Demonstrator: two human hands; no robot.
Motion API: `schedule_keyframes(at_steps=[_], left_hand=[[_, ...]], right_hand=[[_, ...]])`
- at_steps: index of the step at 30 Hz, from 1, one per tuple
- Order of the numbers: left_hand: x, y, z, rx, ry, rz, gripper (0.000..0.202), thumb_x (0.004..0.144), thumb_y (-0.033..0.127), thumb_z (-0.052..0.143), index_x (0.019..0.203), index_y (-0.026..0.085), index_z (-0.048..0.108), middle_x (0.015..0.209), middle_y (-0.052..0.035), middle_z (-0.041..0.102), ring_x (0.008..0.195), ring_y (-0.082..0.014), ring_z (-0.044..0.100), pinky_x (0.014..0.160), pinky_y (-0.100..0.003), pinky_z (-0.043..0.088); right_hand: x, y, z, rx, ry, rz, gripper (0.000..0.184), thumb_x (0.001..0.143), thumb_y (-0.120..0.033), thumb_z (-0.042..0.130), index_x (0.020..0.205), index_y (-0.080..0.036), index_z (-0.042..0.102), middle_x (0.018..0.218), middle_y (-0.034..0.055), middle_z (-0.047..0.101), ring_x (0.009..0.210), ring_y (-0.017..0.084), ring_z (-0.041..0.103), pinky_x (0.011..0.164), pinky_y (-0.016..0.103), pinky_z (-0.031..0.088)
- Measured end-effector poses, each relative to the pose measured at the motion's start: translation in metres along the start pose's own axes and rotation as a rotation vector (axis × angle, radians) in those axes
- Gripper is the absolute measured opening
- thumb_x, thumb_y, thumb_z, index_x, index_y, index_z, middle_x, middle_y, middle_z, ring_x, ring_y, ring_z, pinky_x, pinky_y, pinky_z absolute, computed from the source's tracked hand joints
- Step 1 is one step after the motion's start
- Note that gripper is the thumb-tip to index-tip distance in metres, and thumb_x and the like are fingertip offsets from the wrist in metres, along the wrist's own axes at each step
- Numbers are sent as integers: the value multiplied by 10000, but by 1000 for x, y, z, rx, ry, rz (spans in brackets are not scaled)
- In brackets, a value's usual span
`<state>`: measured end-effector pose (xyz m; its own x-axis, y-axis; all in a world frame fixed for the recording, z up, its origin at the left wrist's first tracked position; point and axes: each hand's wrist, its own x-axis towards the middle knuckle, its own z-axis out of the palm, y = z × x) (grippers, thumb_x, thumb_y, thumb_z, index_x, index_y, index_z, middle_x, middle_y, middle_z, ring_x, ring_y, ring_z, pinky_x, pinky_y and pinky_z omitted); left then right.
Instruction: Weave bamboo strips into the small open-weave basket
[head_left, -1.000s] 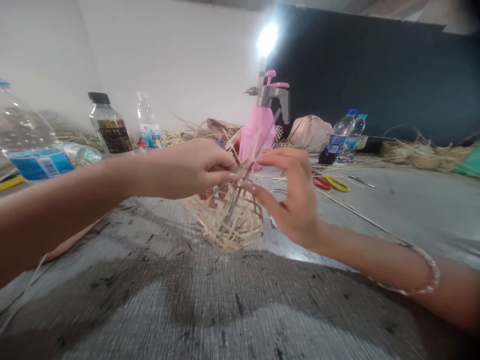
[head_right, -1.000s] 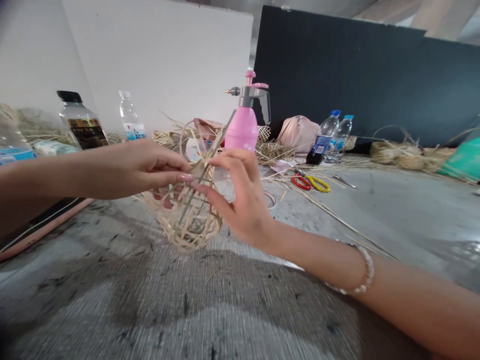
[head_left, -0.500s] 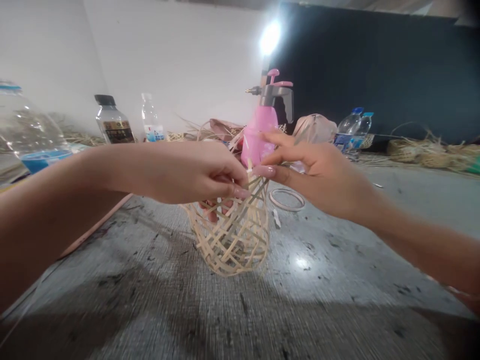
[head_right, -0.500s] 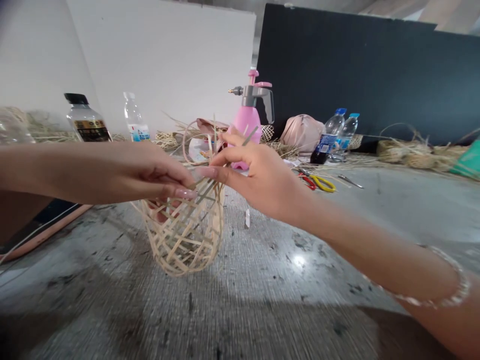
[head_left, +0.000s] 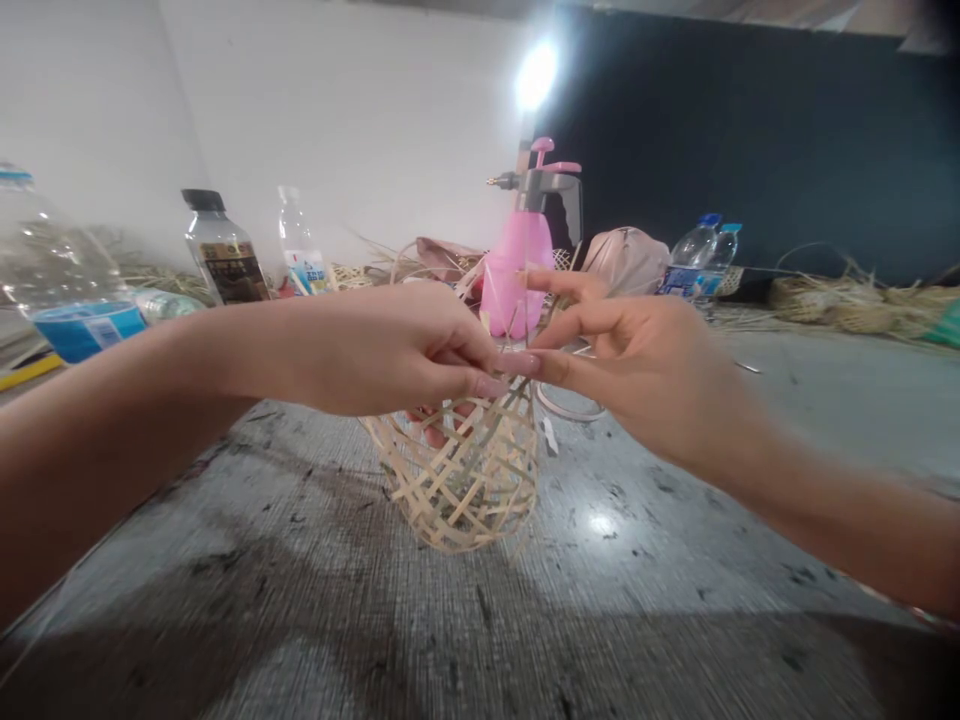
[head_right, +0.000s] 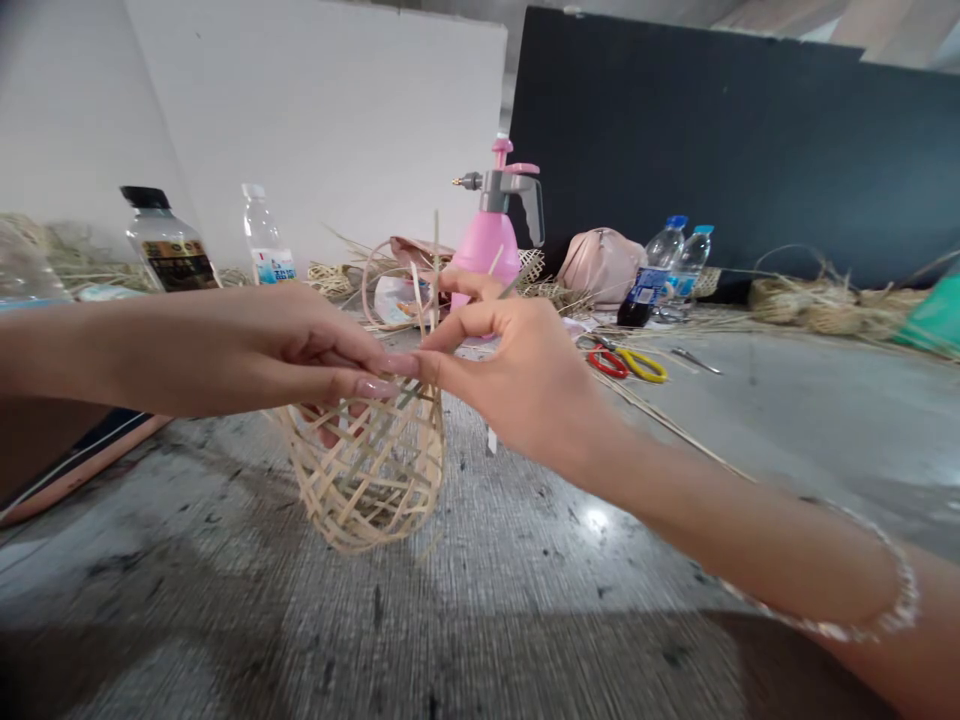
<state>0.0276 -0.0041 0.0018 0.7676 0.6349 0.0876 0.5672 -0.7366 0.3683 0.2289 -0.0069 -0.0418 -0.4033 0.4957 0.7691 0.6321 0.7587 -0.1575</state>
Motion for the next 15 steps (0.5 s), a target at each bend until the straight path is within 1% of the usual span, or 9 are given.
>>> schedule_keyframes(at_steps=[3,5,7,11,13,15], left_hand=[[0,0,0,-2,27,-18,258,814,225,554,587,227,677,487,43,544,416,-90,498,419,-190,386],[-1,-1,0,-23,38,-10,254,810,219,567,587,232,687,448,54,497,362,-73,420,419,-190,380],[-1,-1,1,-52,45,-37,245,801,216,584,581,235,692,432,55,463,342,-69,371,414,-196,370],[-3,4,3,-94,46,-77,286,811,199,578,539,225,664,442,44,452,350,-75,362,392,-206,344],[-3,6,4,-100,52,-80,309,816,182,566,521,220,651,431,44,444,339,-74,355,385,-209,345],[-3,6,4,-93,64,-69,305,816,176,558,529,217,652,433,42,462,348,-76,386,384,-208,352]], right_hand=[[-3,-1,2,-30,59,-20,215,766,-413,688,692,-212,706,1093,54,664,1072,311,628,878,576,529],[-5,-2,3,-44,70,19,237,749,-425,701,655,-208,696,1092,60,669,1075,326,625,881,580,529],[-6,-4,3,-53,79,40,240,745,-423,704,643,-206,691,1098,66,674,1088,337,618,893,590,520],[-8,-5,2,-72,87,-3,226,768,-409,686,673,-204,692,1129,73,671,1078,342,623,873,586,534],[-8,-6,2,-75,98,-2,248,763,-416,688,642,-200,682,1125,78,676,1049,343,639,840,578,553],[-8,-8,3,-66,113,12,252,745,-410,705,603,-205,670,1108,77,685,1022,336,653,831,567,560]])
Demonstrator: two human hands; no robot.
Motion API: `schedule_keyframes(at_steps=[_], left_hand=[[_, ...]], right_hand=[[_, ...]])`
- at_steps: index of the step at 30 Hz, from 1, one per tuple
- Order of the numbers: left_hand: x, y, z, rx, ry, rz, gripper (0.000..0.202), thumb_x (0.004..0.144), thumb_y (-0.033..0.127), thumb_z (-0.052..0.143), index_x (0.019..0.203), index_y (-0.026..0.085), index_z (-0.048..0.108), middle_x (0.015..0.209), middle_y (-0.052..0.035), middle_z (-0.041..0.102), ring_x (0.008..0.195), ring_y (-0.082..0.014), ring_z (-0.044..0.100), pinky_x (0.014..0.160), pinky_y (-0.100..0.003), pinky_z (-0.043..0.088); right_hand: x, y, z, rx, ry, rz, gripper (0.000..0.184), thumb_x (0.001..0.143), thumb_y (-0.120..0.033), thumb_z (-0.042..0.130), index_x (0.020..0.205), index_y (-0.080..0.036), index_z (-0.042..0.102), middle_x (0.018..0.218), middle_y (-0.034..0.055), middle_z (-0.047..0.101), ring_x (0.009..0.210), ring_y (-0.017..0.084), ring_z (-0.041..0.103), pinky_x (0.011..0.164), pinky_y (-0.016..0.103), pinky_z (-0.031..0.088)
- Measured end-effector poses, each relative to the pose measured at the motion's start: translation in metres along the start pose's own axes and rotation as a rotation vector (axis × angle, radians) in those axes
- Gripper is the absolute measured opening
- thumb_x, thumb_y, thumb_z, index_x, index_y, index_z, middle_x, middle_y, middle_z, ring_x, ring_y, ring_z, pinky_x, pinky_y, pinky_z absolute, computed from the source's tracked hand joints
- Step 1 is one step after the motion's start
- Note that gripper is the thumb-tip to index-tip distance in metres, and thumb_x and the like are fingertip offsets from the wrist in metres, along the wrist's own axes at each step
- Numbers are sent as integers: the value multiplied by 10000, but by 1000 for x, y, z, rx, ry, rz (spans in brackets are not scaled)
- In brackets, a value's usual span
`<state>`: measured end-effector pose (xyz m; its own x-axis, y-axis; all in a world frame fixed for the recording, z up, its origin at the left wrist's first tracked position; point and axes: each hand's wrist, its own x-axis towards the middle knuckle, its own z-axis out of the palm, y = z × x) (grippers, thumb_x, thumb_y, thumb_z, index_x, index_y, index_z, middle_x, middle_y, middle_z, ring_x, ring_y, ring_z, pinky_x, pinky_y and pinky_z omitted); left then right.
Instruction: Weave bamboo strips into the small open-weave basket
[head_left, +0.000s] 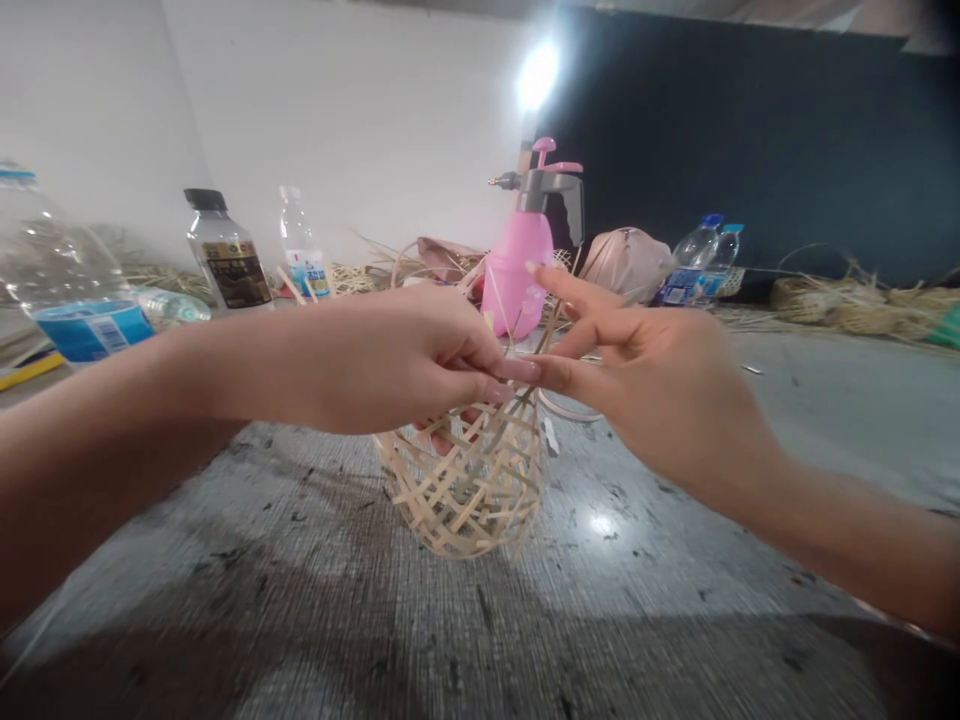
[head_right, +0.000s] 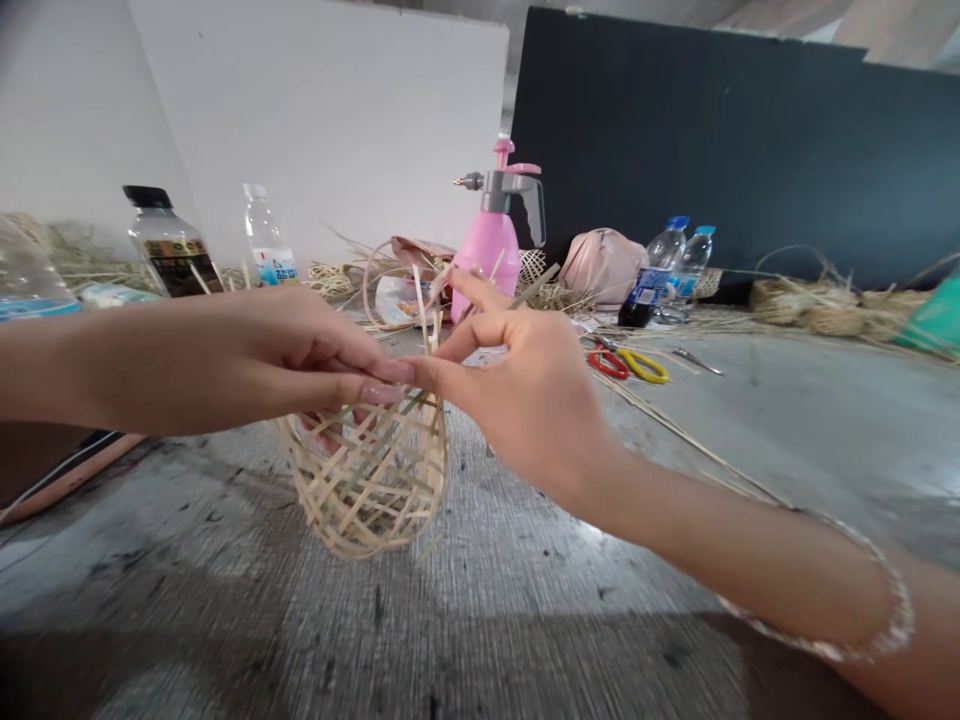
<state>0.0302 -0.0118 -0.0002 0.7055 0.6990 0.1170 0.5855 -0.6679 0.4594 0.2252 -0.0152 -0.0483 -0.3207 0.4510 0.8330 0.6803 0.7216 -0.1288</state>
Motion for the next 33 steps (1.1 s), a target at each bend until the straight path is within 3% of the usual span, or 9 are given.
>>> schedule_keyframes(at_steps=[5,9,13,18,25,33], left_hand=[[-2,-2,-1,49,-10,62,296,823,196,505,558,211,637,490,32,528,444,-91,517,410,-193,384],[-4,0,-2,169,-34,57,349,864,284,457,553,181,575,509,23,531,468,-88,520,426,-189,372],[-4,0,-2,182,-51,60,398,889,357,422,561,171,549,475,26,466,450,-79,497,425,-184,341],[-3,-2,0,142,-54,75,330,873,300,426,645,181,632,513,34,538,466,-74,506,482,-184,372],[-2,-4,-1,95,-74,31,334,846,301,463,569,181,607,476,28,540,444,-76,501,443,-188,337],[4,-11,-2,-25,-136,-36,245,819,350,502,772,214,700,585,27,586,561,-101,572,540,-192,388]], right_hand=[[0,-12,4,101,88,185,331,650,-405,775,465,-203,588,1182,65,655,976,313,671,871,542,540],[-2,-23,6,211,45,353,327,675,-350,758,463,-183,573,1223,51,635,1044,285,645,960,501,485],[-4,-24,10,248,48,346,234,701,-305,738,548,-186,607,1209,46,629,1183,269,554,1009,482,427],[-6,-14,18,372,56,340,169,714,-337,722,690,-200,626,1143,68,631,1197,241,527,996,468,419],[-7,-16,14,341,34,386,229,690,-375,743,606,-204,616,1090,45,637,1153,249,551,976,468,428],[-6,-8,17,554,30,365,215,712,-386,724,667,-218,599,1115,47,573,1167,213,532,992,435,430]])
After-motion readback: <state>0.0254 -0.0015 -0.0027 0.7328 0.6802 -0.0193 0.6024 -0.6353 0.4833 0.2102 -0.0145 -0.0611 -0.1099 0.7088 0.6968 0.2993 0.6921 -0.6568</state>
